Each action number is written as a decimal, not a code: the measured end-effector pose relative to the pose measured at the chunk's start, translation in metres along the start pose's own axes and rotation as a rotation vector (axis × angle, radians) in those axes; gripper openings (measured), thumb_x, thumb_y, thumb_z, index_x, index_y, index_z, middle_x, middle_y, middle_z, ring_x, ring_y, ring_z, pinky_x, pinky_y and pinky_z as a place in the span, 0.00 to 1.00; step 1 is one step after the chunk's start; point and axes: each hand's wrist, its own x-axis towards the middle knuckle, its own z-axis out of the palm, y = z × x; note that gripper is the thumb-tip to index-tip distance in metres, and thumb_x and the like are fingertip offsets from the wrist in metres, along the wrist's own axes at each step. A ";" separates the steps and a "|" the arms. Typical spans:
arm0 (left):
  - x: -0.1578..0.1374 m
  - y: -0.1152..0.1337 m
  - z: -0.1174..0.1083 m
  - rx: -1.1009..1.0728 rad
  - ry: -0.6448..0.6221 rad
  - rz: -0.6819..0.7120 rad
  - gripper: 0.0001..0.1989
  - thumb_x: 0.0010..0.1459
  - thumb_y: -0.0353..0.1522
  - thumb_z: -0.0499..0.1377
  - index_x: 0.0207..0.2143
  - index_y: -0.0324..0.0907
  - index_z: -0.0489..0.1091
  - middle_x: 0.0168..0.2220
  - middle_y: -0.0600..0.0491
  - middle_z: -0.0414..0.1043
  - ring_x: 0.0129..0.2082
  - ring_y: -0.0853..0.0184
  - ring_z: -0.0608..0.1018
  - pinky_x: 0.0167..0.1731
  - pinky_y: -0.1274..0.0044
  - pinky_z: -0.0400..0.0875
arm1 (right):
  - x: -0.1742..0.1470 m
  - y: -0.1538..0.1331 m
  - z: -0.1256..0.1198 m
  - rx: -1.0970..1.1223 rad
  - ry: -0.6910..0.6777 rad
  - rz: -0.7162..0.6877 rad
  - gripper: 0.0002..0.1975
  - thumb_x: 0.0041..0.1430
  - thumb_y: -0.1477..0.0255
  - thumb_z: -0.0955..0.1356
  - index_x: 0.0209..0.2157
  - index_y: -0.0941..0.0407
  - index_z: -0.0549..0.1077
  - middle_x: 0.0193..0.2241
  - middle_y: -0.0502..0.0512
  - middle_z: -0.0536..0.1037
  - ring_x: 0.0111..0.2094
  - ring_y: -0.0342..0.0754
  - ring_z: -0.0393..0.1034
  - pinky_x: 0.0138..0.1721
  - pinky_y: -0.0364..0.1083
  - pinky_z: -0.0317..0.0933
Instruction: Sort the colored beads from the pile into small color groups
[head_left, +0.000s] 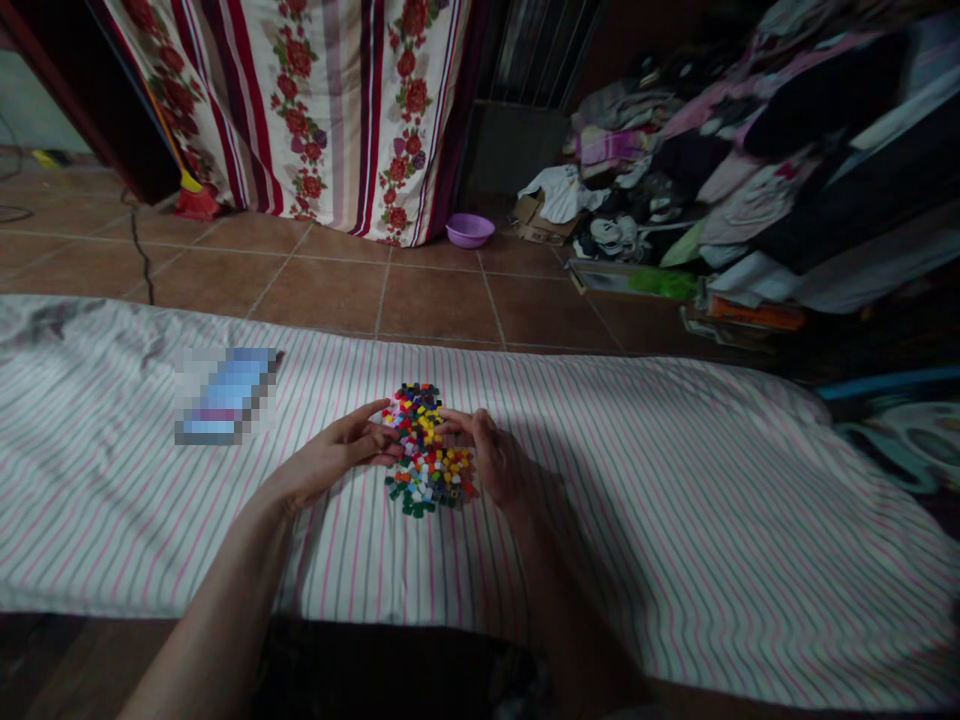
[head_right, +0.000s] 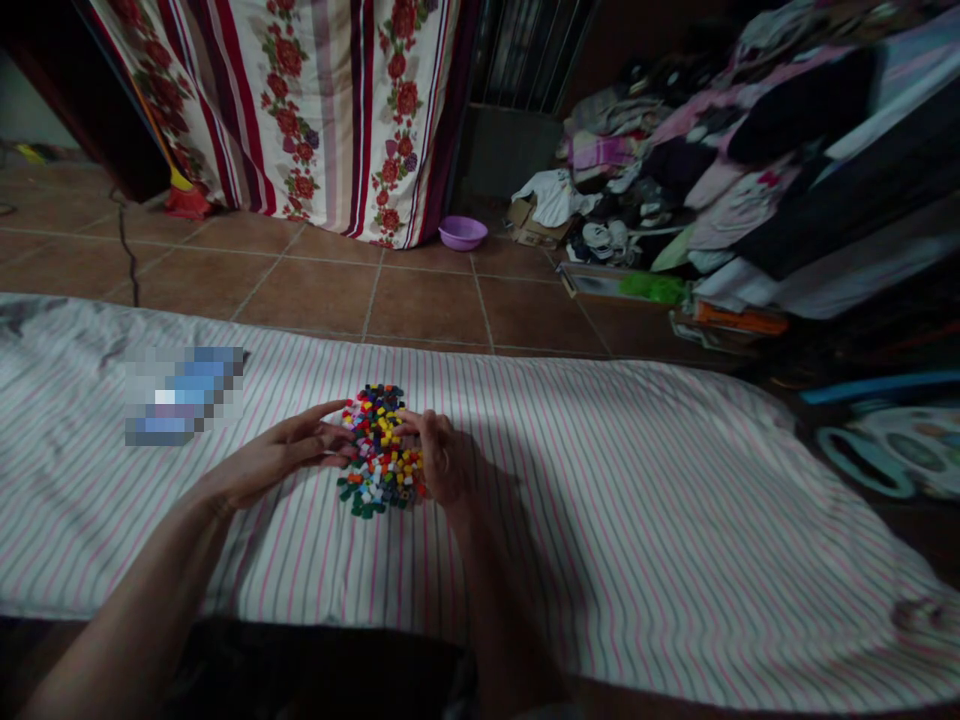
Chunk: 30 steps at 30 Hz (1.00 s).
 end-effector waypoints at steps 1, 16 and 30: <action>-0.001 0.002 0.001 -0.007 0.002 0.008 0.36 0.54 0.36 0.62 0.63 0.42 0.53 0.49 0.45 0.70 0.46 0.65 0.75 0.53 0.67 0.67 | -0.001 -0.001 0.002 0.016 0.001 -0.001 0.36 0.65 0.48 0.45 0.51 0.50 0.73 0.44 0.54 0.78 0.44 0.50 0.74 0.45 0.50 0.69; -0.025 0.009 -0.011 0.268 -0.311 -0.178 0.24 0.54 0.48 0.58 0.46 0.40 0.67 0.41 0.43 0.75 0.38 0.61 0.78 0.32 0.71 0.74 | -0.021 0.018 -0.037 0.052 0.217 0.031 0.40 0.60 0.42 0.49 0.45 0.56 0.77 0.36 0.60 0.80 0.39 0.53 0.74 0.40 0.52 0.69; -0.012 0.002 0.009 0.222 -0.292 -0.106 0.24 0.55 0.43 0.59 0.51 0.41 0.65 0.55 0.41 0.65 0.44 0.59 0.77 0.31 0.72 0.76 | -0.027 0.007 -0.011 0.223 0.012 0.140 0.43 0.58 0.39 0.50 0.48 0.57 0.76 0.38 0.61 0.80 0.31 0.49 0.76 0.32 0.48 0.70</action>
